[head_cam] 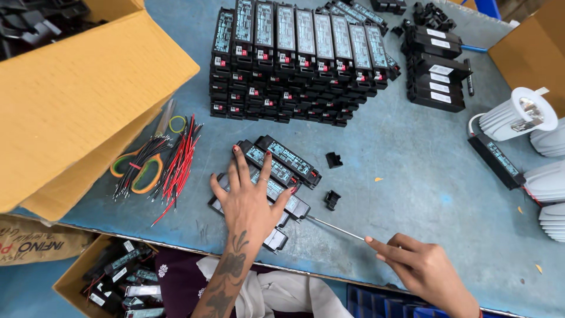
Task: The person uses a screwdriver to pry open black rectangular electronic modules, removes small black plastic pieces, and stacks the opened units. The person also handles cardboard boxes and bundles of wires on the table.
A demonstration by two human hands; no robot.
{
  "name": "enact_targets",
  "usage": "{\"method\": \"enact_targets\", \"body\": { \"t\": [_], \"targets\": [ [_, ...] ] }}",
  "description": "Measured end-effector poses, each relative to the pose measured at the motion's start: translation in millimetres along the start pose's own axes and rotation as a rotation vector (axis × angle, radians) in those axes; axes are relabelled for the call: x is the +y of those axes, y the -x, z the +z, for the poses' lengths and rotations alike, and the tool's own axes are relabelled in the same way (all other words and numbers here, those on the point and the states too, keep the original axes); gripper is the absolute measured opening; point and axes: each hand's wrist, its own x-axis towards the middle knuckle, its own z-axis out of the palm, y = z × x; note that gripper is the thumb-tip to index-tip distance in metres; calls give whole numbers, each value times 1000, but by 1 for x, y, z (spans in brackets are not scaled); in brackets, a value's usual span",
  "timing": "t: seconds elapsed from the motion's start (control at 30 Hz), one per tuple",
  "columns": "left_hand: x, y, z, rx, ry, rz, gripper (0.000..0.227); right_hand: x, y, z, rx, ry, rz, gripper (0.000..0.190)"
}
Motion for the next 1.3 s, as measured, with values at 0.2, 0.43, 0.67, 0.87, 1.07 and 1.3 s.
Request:
{"method": "enact_targets", "body": {
  "t": [0.2,0.43,0.67,0.87,1.07,1.3],
  "targets": [
    [-1,-1,1,-23,-3,32,83,20,0,11,8,131,-87,49],
    [-2,-3,0,6,104,65,87,44,4,48,167,212,-368,63],
    [1,-3,1,2,105,64,81,28,-12,19,-131,72,-142,65],
    [1,-3,2,-9,96,71,80,-15,-57,-53,-494,338,-144,66],
    [-2,-2,3,55,123,91,80,-49,-106,-81,-515,408,-224,44],
    [-9,0,9,60,154,101,78,-26,-40,-69,-308,231,-60,53]
  ]
}}
